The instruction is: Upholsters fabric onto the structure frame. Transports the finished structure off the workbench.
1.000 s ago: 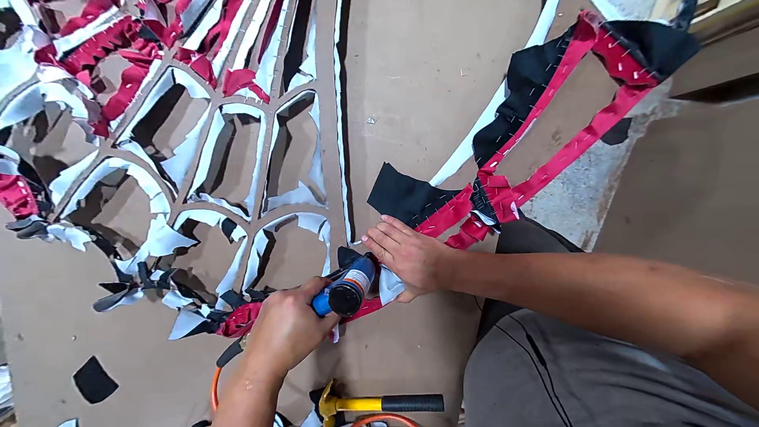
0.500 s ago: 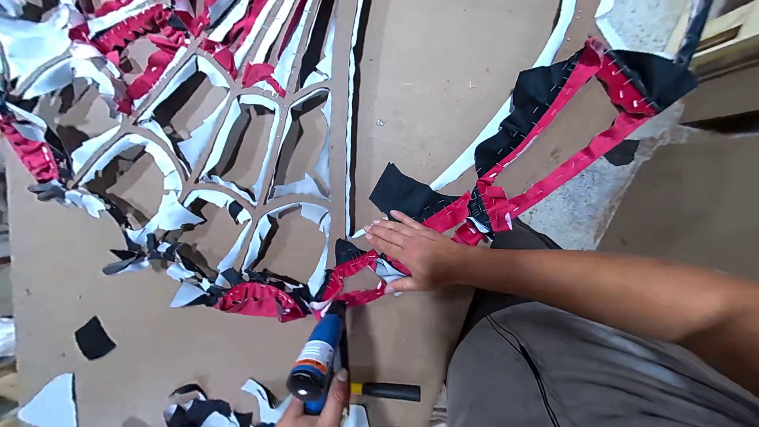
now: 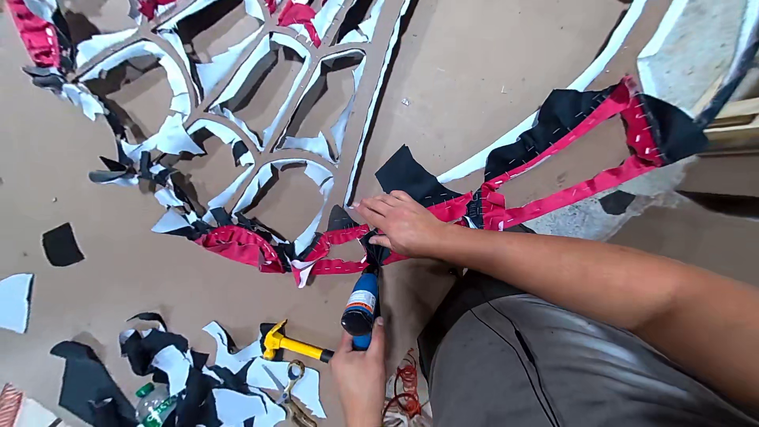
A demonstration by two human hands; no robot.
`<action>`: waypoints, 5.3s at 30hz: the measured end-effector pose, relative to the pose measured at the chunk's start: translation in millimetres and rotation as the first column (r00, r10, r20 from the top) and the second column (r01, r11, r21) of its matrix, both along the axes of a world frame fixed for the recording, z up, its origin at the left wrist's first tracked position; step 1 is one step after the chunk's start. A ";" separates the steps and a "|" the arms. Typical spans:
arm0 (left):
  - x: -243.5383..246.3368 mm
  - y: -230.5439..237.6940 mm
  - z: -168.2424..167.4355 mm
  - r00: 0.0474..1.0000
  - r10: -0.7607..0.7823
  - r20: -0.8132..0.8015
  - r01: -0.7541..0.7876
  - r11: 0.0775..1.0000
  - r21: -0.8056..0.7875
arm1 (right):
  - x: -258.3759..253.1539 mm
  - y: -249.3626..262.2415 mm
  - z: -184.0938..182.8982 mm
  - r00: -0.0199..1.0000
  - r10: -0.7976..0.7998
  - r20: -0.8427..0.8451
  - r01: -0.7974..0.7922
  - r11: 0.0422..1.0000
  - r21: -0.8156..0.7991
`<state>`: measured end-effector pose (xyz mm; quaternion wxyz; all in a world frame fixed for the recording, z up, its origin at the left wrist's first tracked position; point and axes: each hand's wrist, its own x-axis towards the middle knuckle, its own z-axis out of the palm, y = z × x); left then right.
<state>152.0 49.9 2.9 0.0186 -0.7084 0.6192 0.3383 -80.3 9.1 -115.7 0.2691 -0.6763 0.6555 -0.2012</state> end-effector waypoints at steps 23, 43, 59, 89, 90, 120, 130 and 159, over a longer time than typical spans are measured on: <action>8.8 -12.4 10.9 0.993 0.074 -0.091 -0.066 0.994 0.090 | 26.6 -4.0 4.3 0.997 -0.019 -0.079 0.030 0.990 0.138; -26.3 -2.0 17.7 0.968 0.221 -0.119 -0.215 0.975 0.062 | -21.2 0.4 5.6 0.977 0.177 0.116 -0.182 0.983 0.033; -44.9 -9.6 2.9 0.976 0.211 -0.050 -0.207 0.975 0.075 | -30.7 45.2 -19.2 0.913 0.370 0.172 -0.288 0.883 -0.370; -31.1 -26.3 -120.1 0.811 -0.585 0.011 0.442 0.601 -0.666 | -0.4 39.2 35.4 0.940 -0.332 0.086 0.340 0.933 -0.119; -31.5 -25.5 -122.9 0.802 -0.597 0.032 0.454 0.574 -0.682 | -2.1 26.3 36.2 0.941 -0.333 0.060 0.337 0.936 -0.102; -1.8 -31.8 2.6 0.938 -0.044 -0.343 0.067 0.996 0.055 | 34.8 8.1 -0.6 0.985 -0.099 -0.138 0.106 0.993 0.043; -31.8 -10.9 -6.4 0.998 -0.060 0.005 0.060 0.997 0.052 | 34.5 8.9 -7.1 0.978 -0.127 -0.162 0.125 0.992 -0.023; 38.2 -81.6 23.6 0.874 0.147 -0.463 -0.130 0.989 0.067 | 31.8 10.7 -9.6 0.985 -0.142 -0.092 0.139 0.989 -0.045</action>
